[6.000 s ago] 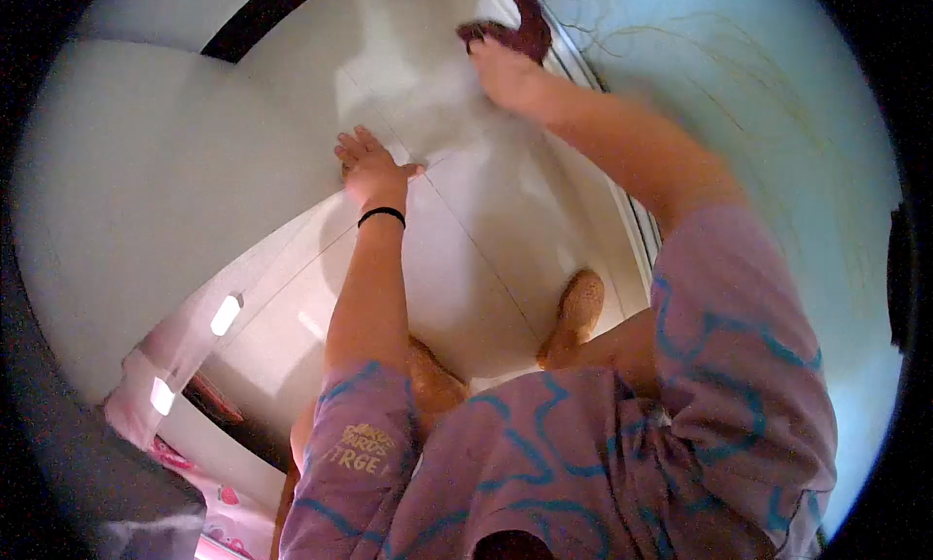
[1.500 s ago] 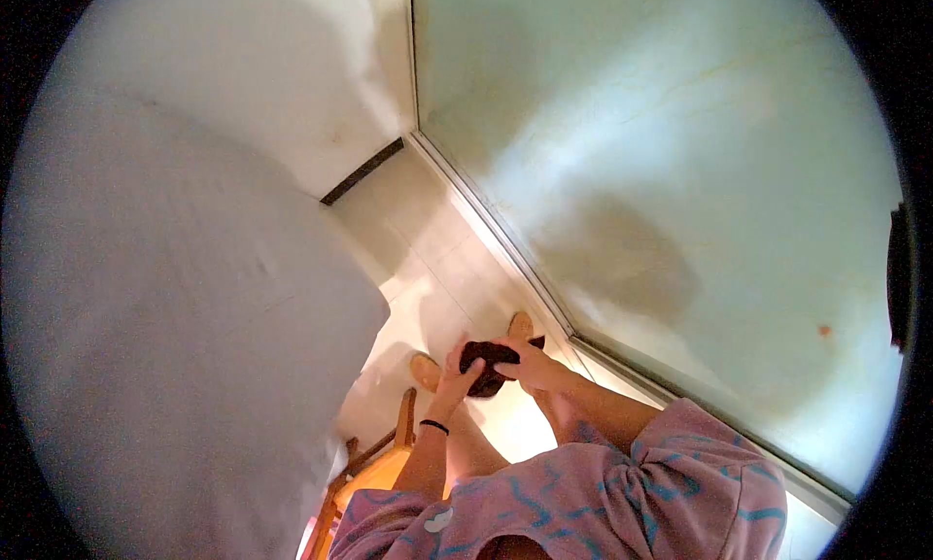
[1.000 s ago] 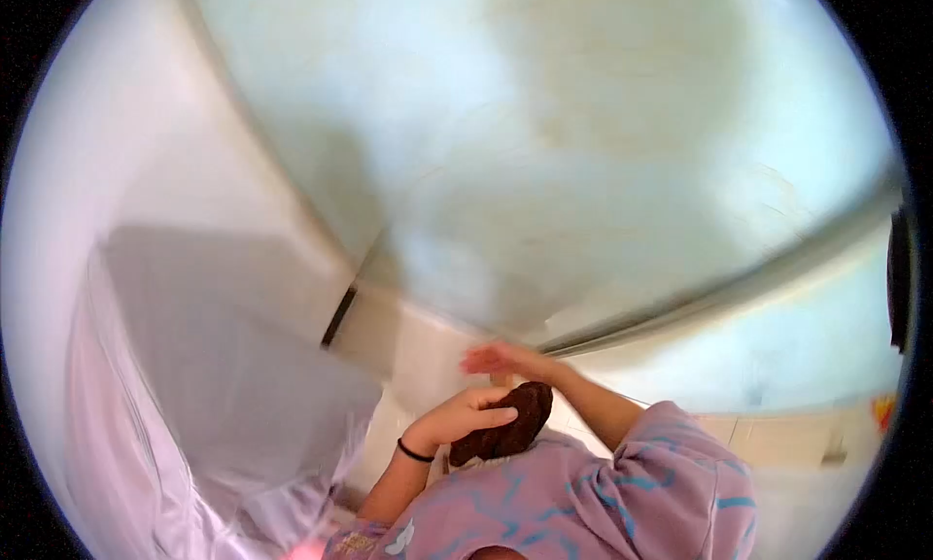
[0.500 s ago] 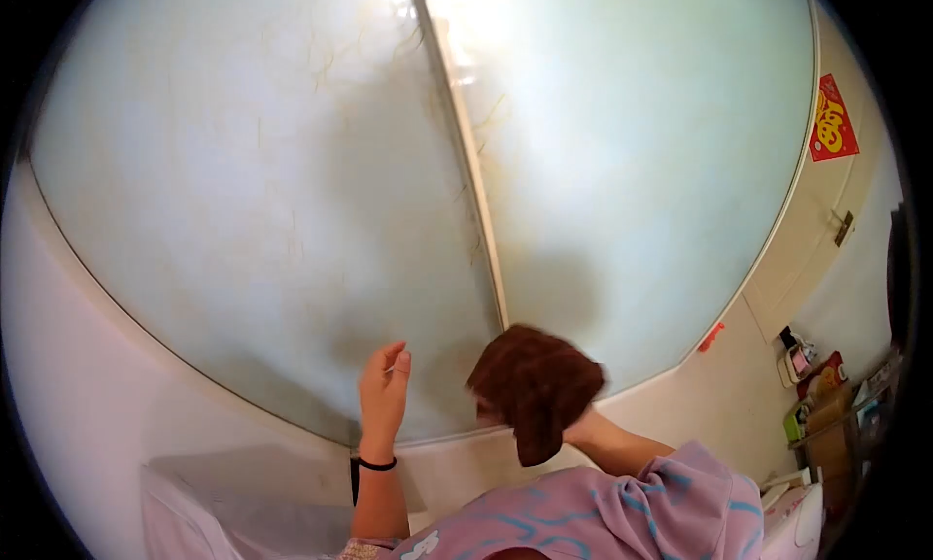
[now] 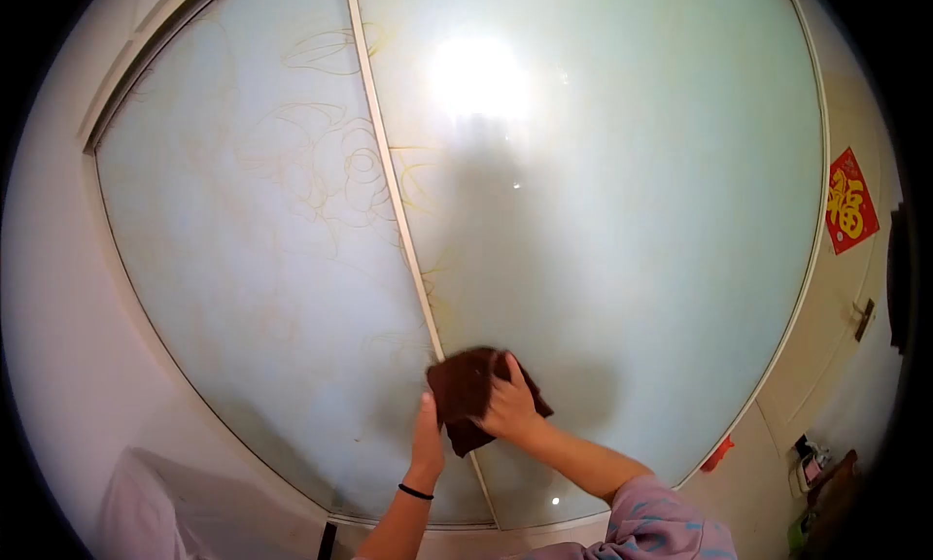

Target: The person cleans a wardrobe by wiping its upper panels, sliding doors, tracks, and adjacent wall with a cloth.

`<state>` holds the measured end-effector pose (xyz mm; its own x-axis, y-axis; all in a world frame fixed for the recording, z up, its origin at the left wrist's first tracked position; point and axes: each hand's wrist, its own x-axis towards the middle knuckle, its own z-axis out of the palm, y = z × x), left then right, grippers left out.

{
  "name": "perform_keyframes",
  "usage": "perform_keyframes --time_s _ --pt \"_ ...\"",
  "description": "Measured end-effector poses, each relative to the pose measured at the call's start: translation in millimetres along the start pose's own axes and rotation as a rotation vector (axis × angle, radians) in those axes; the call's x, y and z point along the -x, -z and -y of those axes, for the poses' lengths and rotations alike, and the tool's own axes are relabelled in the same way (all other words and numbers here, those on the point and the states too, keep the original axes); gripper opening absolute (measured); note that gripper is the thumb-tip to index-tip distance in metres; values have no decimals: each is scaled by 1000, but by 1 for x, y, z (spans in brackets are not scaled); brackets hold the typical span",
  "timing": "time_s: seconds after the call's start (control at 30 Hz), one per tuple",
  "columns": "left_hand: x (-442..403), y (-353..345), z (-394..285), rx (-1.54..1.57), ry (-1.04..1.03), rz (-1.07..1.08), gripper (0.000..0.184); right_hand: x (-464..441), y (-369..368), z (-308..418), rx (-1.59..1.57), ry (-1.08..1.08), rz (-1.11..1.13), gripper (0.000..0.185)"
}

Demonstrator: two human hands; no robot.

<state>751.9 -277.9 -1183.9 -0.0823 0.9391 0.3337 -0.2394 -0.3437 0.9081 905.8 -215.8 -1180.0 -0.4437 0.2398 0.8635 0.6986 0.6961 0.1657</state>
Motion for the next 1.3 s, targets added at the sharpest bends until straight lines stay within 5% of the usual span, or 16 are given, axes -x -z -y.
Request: perform_keyframes --time_s 0.3,0.33,0.43,0.47,0.5,0.63,0.67,0.77,0.9,0.97,1.03,1.1,1.23,1.3 --pt "4 -18 -19 -59 -62 -91 63 -321 197 -92 -2 604 -416 25" --pt "6 -14 -18 -51 -31 -82 63 -353 219 -101 84 584 -473 25" --pt "5 -6 -13 -47 -57 -83 55 -409 296 -100 -5 7 -377 46" --pt "1 -1 -12 -41 -68 -72 55 -455 263 -155 627 70 -829 44" --pt "-1 3 -10 -38 -73 -72 49 -446 276 -146 472 202 -823 52" --pt "-3 0 -29 -72 -49 -56 36 -379 237 -103 801 706 -171 38" --pt "-7 3 -31 -64 -48 -48 36 -350 197 -106 419 828 -373 32" --pt "-22 22 -36 -184 -57 -34 31 -225 155 -73 356 938 302 50" --pt "-30 28 -47 -480 -76 -26 21 -168 124 -90 95 1172 515 52" --pt "-33 29 -62 -493 -122 -28 19 -229 141 -77 134 992 494 51" --pt "-35 35 -61 -485 -49 -71 19 -306 173 -70 131 792 229 54" --pt "-38 43 -54 -491 -83 -57 20 -389 191 -82 293 811 -147 56" --pt "-38 54 -42 -401 -78 -96 21 -520 259 -93 530 386 -319 64" --pt "-43 60 -41 -394 -74 -107 21 -553 259 -98 565 207 -665 62"
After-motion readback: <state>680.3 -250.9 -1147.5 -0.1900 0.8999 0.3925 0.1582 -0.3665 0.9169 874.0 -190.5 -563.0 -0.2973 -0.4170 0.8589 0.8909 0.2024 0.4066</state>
